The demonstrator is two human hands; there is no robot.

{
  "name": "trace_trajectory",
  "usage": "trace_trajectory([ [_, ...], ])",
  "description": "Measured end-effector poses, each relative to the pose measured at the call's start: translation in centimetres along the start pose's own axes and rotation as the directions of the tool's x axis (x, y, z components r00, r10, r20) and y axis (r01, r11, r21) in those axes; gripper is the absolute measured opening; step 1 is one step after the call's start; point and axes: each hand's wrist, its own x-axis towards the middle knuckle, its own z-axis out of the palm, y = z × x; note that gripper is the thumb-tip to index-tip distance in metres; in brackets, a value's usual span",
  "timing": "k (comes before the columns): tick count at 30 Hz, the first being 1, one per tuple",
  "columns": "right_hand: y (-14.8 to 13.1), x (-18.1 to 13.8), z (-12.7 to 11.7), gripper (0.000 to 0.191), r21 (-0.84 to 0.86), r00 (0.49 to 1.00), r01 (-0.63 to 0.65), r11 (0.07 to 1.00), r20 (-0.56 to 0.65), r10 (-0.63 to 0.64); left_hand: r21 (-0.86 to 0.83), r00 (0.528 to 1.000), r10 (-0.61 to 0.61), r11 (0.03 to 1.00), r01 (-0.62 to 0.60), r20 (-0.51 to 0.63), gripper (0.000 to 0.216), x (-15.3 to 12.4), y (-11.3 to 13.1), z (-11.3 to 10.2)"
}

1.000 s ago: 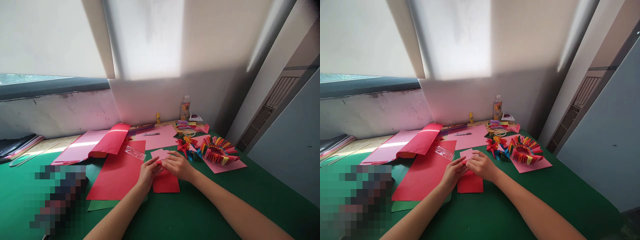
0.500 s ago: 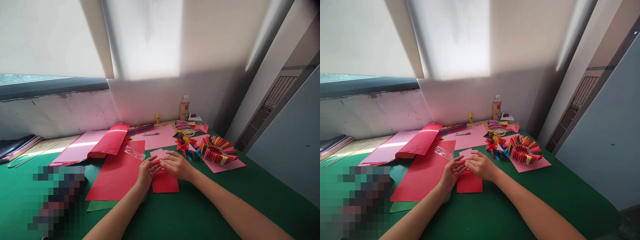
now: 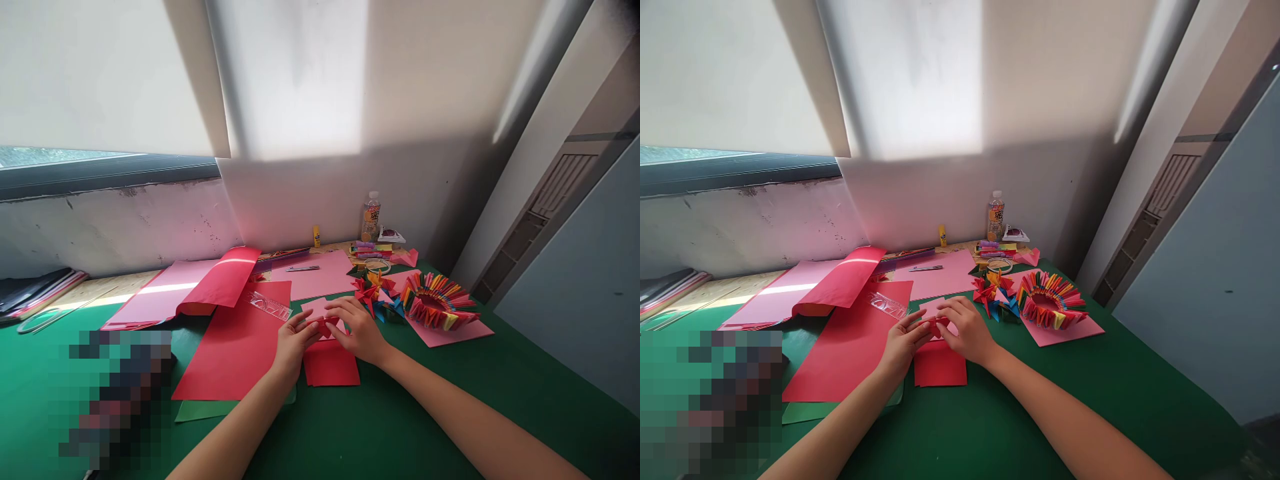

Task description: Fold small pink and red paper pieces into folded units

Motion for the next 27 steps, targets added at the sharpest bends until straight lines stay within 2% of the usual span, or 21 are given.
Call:
trace_trajectory([
  [6, 0.24, 0.01, 0.22, 0.002, 0.121, 0.971, -0.239, 0.963, 0.048, 0.235, 0.054, 1.0, 0.009, 0.998, -0.01, 0.013, 0.054, -0.06, -0.04, -0.02],
  [14, 0.12, 0.15, 0.26, 0.01, 0.271, 0.919, -0.392, 0.879, 0.167, 0.358, 0.11, 0.999, 0.048, 0.993, -0.045, -0.017, 0.05, -0.32, 0.27, 0.35],
  [18, -0.03, 0.16, 0.26, 0.012, 0.317, 0.905, -0.422, 0.849, 0.197, 0.377, 0.136, 0.997, 0.074, 0.988, -0.069, -0.031, 0.046, -0.49, 0.26, 0.61],
  [27, 0.07, 0.05, 0.63, 0.012, 0.337, 0.928, -0.37, 0.866, 0.161, 0.335, 0.152, 0.995, 0.101, 0.983, -0.099, -0.007, 0.035, -0.68, 0.39, 0.78],
])
